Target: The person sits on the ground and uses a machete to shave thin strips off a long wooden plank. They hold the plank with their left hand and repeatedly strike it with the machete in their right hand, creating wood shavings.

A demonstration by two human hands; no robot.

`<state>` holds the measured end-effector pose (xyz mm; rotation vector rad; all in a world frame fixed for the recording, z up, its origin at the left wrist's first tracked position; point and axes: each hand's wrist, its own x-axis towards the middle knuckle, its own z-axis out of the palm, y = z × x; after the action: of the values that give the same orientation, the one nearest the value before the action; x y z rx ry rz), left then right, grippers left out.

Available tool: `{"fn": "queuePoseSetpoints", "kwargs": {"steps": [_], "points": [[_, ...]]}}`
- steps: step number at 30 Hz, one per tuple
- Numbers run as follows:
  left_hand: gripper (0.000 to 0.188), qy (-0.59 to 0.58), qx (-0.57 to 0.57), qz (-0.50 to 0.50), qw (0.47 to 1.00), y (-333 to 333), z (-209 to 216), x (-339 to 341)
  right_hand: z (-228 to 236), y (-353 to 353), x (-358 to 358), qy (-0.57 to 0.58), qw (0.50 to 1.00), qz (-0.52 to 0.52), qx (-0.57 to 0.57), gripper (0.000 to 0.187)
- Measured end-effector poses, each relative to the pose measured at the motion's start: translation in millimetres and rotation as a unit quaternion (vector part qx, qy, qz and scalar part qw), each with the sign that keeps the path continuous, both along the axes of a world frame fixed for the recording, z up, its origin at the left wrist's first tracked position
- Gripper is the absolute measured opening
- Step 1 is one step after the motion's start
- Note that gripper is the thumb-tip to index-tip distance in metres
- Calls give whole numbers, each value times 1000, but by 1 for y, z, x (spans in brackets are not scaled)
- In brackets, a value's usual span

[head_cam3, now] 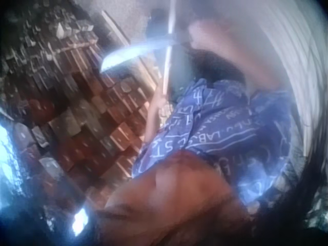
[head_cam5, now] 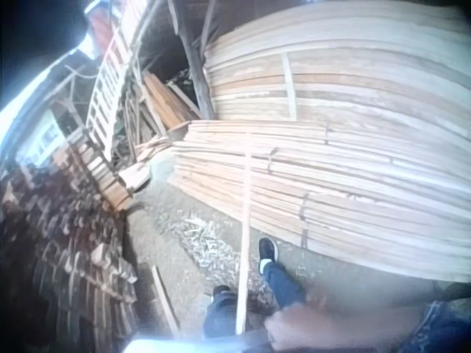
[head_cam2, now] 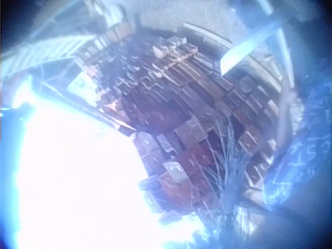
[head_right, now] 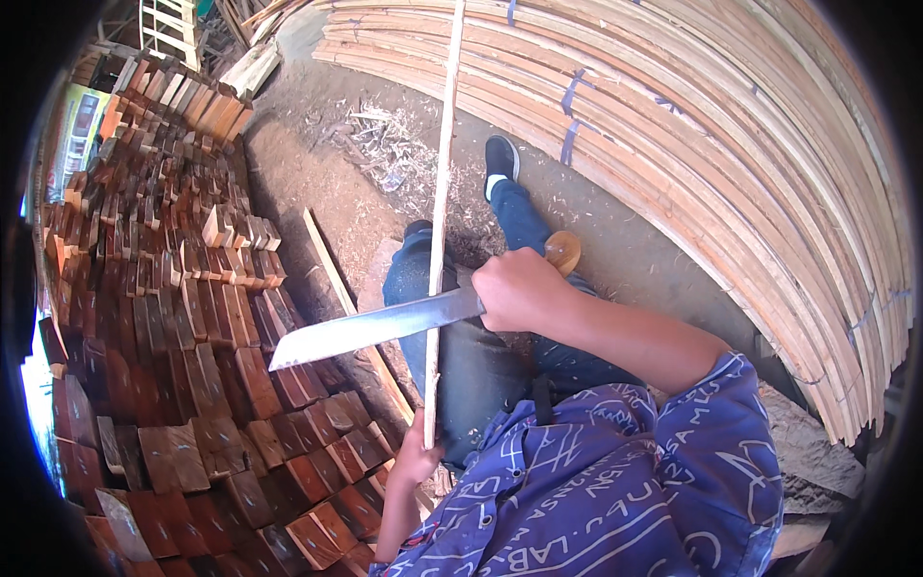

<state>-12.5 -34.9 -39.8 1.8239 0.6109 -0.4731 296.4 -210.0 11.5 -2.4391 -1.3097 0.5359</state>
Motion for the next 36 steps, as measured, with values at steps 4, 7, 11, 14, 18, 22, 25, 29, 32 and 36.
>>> {"fn": "queuePoseSetpoints", "kwargs": {"steps": [4,7,11,14,18,22,25,29,32,36], "points": [[49,19,12,7,1000,-2,10,0,5,2,15,-77,996,33,5,16],[56,50,30,-15,998,-1,12,0,14,-10,68,-82,985,-149,-14,19],[65,33,20,-38,999,-1,27,14,1,-32,92,-32,967,-252,-23,22],[75,32,20,-55,998,4,9,4,9,-34,74,-33,968,-248,-20,22],[73,16,-1,-47,999,8,8,12,4,-31,37,-39,986,-161,17,19],[65,42,5,-41,998,8,4,8,7,-10,-6,-33,998,35,-26,17],[58,4,30,-41,999,1,8,4,9,-8,8,-104,994,28,-17,18],[75,97,-6,-24,995,4,12,12,1,-41,91,-94,966,-240,-12,18],[77,-4,-40,-60,997,10,21,25,1,-48,104,-97,957,-271,-17,19],[78,61,-52,-25,997,10,14,19,10,-51,65,-64,959,-275,2,21]]}}
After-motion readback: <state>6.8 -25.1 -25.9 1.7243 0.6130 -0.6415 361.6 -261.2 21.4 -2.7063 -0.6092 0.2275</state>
